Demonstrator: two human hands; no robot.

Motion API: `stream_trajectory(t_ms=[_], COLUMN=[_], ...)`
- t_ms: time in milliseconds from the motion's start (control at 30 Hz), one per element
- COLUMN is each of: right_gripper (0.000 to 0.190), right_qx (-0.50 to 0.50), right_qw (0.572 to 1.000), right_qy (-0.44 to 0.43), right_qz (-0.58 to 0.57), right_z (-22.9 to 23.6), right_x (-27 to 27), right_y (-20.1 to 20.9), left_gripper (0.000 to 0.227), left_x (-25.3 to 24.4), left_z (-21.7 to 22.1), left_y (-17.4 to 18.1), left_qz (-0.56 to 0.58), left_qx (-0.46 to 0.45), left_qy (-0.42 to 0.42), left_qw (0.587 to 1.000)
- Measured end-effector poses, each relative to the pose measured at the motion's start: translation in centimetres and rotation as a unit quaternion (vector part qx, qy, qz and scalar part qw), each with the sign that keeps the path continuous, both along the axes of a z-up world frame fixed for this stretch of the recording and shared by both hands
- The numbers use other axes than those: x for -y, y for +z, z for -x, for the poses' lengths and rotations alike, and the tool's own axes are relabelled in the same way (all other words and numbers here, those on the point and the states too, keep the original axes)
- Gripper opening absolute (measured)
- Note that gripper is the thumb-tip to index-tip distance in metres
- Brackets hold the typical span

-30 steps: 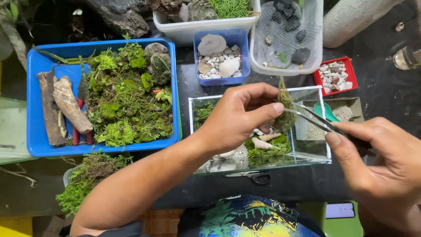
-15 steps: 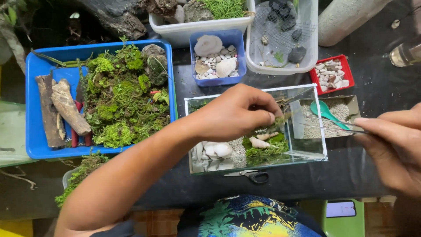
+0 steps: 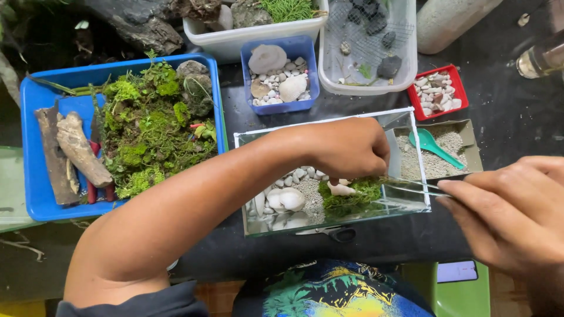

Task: Building a decorative terrarium by carefully placing moss, stones, and small plants into a glass container using hands and tweezers.

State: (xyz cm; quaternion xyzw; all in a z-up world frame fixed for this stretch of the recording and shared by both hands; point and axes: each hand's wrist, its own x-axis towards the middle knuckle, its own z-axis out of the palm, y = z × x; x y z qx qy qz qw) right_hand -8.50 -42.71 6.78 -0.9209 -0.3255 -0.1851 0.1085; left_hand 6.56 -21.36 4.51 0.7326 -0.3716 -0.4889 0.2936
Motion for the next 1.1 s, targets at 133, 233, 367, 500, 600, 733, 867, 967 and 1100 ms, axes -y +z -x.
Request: stream_trajectory(t_ms=[133,233,367,500,600,733,867,967,1100], right_gripper=[0.009,0.011,0.009,0.007,0.007,0.008,0.008,0.007,0.011], right_qx=[0.008,0.031,0.051,0.030,0.014,-0.014,-0.041,-0.062,-0.064], right_qw=[1.000,0.998,0.996,0.999,0.998,0.993,0.971,0.962,0.966], right_qy=[-0.005,0.000,0.005,-0.030,-0.046,-0.089,-0.181,-0.217,-0.222], right_qz=[0.021,0.055,0.066,0.027,-0.031,-0.080,-0.148,-0.153,-0.115], right_z=[0.3,0.2,0.1,0.4,0.6,1.8,3.0,3.5,3.7], right_x=[-1.0,-1.0,-1.5,-2.1,-1.1,0.5,-0.2,-1.3,-2.2], right_y=[0.5,0.4,0.4,0.6,-0.4,-2.5,-3.4,-3.2,-2.8], left_gripper=[0.021,0.020,0.022,0.030,0.042,0.047,0.048,0.025,0.017], left_x=[0.1,0.0,-0.2,-0.5,-1.0,-2.1,-2.7,-2.4,-0.9], left_z=[0.1,0.0,-0.1,0.0,0.3,0.7,1.1,2.0,2.9], left_y=[0.6,0.6,0.9,1.3,2.1,2.5,-0.5,-1.0,-0.9], left_qz=[-0.020,-0.017,-0.015,-0.001,0.009,0.029,0.067,0.067,-0.011], left_qx=[-0.068,-0.084,-0.122,-0.133,-0.127,-0.116,-0.048,0.067,0.176], left_qy=[0.030,0.053,0.070,0.081,0.107,0.119,0.099,0.079,0.016], left_qw=[0.997,0.995,0.990,0.988,0.986,0.986,0.992,0.992,0.984])
